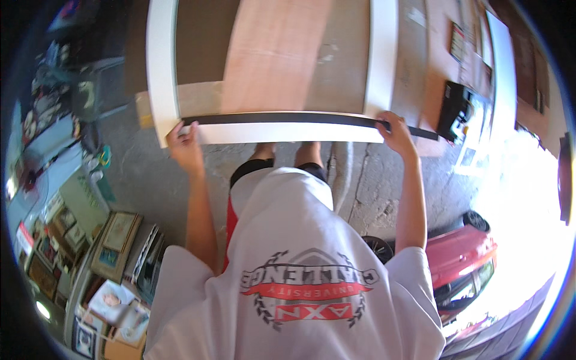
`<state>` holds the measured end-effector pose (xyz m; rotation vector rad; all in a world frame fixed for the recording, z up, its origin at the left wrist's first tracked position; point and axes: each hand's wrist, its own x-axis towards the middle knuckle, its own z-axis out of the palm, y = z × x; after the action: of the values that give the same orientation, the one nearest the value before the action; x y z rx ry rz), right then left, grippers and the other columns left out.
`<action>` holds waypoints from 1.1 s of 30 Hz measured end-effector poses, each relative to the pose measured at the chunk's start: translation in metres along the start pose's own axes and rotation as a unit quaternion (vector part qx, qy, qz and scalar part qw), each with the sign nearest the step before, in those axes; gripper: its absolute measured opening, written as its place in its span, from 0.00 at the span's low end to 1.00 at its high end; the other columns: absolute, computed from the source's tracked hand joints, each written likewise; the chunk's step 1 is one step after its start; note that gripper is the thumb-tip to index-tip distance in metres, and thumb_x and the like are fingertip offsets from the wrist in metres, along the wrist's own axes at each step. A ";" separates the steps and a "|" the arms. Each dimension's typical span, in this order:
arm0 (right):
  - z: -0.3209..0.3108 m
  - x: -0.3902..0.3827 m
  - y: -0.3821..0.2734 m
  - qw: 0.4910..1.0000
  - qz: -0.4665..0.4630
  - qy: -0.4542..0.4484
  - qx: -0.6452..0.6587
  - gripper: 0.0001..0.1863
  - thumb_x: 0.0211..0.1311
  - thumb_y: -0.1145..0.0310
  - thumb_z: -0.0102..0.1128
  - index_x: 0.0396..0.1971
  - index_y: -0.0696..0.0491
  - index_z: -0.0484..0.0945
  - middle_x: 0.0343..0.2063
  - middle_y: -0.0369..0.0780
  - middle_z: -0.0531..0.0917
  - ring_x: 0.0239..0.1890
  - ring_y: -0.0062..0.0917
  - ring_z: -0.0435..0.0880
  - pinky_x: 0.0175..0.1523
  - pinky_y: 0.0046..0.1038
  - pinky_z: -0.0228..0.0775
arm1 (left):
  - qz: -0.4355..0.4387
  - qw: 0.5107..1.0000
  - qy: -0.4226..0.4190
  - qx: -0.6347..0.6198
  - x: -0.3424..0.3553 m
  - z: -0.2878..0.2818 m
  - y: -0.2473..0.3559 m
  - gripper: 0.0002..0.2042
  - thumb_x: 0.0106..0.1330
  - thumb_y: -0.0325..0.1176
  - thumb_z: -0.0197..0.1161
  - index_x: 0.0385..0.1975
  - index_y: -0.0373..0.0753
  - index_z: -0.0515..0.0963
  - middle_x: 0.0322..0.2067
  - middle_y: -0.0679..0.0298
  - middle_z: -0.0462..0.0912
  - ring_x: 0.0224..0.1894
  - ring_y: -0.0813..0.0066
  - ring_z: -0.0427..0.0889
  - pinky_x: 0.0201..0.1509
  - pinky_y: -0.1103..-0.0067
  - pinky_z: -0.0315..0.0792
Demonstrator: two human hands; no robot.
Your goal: The person assembles a white frame around a mirror by applying black tape to the edges and securing white frame pieces with masking tape. They measure, cut, and align the frame pieces, then flip and reposition the mirror to attach each side.
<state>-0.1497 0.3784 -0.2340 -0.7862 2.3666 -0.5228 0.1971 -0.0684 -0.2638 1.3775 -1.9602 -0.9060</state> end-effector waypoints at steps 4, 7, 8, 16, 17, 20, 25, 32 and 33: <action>-0.004 0.007 -0.016 0.999 -0.002 -0.028 0.022 0.09 0.61 0.68 0.63 0.40 0.52 0.81 0.40 0.43 0.86 0.46 0.40 0.84 0.57 0.41 0.68 | 0.032 0.999 0.006 0.040 0.004 0.000 -0.003 0.17 0.57 0.33 0.79 0.44 0.33 0.83 0.41 0.61 0.79 0.29 0.80 0.75 0.34 0.82 0.74; -0.008 0.009 -0.025 0.999 0.005 -0.048 0.012 0.10 0.61 0.68 0.63 0.41 0.53 0.81 0.40 0.43 0.86 0.46 0.40 0.84 0.57 0.41 0.70 | 0.029 0.996 -0.002 0.086 0.005 -0.001 -0.005 0.18 0.58 0.34 0.79 0.44 0.34 0.83 0.41 0.62 0.78 0.28 0.80 0.75 0.33 0.81 0.74; -0.008 0.010 -0.026 0.999 0.005 -0.052 0.016 0.10 0.61 0.68 0.63 0.41 0.54 0.81 0.40 0.43 0.86 0.46 0.40 0.84 0.57 0.40 0.70 | 0.030 0.996 -0.002 0.079 0.006 0.000 -0.006 0.18 0.58 0.34 0.79 0.44 0.34 0.83 0.41 0.62 0.78 0.28 0.80 0.75 0.33 0.81 0.74; 0.004 0.014 -0.017 1.000 -0.020 -0.003 0.012 0.09 0.62 0.66 0.62 0.38 0.55 0.82 0.41 0.44 0.86 0.43 0.42 0.85 0.54 0.42 0.73 | 0.061 0.994 0.007 0.091 0.006 -0.001 -0.012 0.18 0.58 0.35 0.79 0.44 0.34 0.83 0.40 0.61 0.78 0.26 0.80 0.75 0.32 0.81 0.74; 0.005 0.014 -0.016 1.000 -0.019 -0.003 0.006 0.09 0.61 0.66 0.62 0.38 0.55 0.81 0.40 0.44 0.86 0.43 0.41 0.85 0.54 0.42 0.73 | 0.044 0.994 0.001 0.099 0.006 -0.001 -0.013 0.18 0.58 0.36 0.79 0.44 0.34 0.83 0.40 0.61 0.78 0.26 0.80 0.74 0.31 0.81 0.73; 0.004 0.016 -0.019 1.000 -0.001 -0.019 0.011 0.09 0.61 0.66 0.61 0.38 0.53 0.81 0.37 0.43 0.87 0.44 0.40 0.85 0.55 0.41 0.71 | 0.028 0.996 -0.006 0.090 0.010 -0.004 -0.009 0.19 0.58 0.38 0.79 0.44 0.34 0.83 0.40 0.61 0.77 0.27 0.78 0.75 0.32 0.80 0.73; -0.009 0.008 -0.041 1.000 0.004 -0.014 0.019 0.08 0.59 0.67 0.62 0.37 0.51 0.81 0.31 0.41 0.86 0.40 0.38 0.85 0.56 0.40 0.68 | 0.229 0.935 0.092 0.254 0.003 0.002 0.064 0.20 0.60 0.39 0.76 0.46 0.35 0.80 0.43 0.58 0.79 0.42 0.63 0.77 0.48 0.66 0.72; -0.062 -0.052 -0.110 0.991 -0.090 0.092 0.030 0.06 0.58 0.68 0.62 0.36 0.50 0.80 0.32 0.37 0.85 0.38 0.33 0.84 0.53 0.37 0.66 | 0.448 0.764 -0.457 -0.082 -0.098 0.117 0.284 0.18 0.64 0.39 0.69 0.50 0.37 0.79 0.48 0.54 0.83 0.55 0.54 0.79 0.62 0.62 0.68; -0.074 -0.061 -0.116 0.987 -0.105 0.115 0.046 0.06 0.58 0.68 0.62 0.35 0.50 0.80 0.33 0.36 0.85 0.38 0.32 0.84 0.53 0.37 0.65 | 0.480 0.724 -0.496 -0.021 -0.106 0.128 0.308 0.14 0.66 0.39 0.67 0.45 0.38 0.80 0.42 0.54 0.86 0.47 0.54 0.84 0.53 0.62 0.74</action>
<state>-0.1089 0.3435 -0.0929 -0.9840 2.4597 -0.8447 -0.0420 0.1319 -0.1045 -0.4758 -2.8368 -1.1770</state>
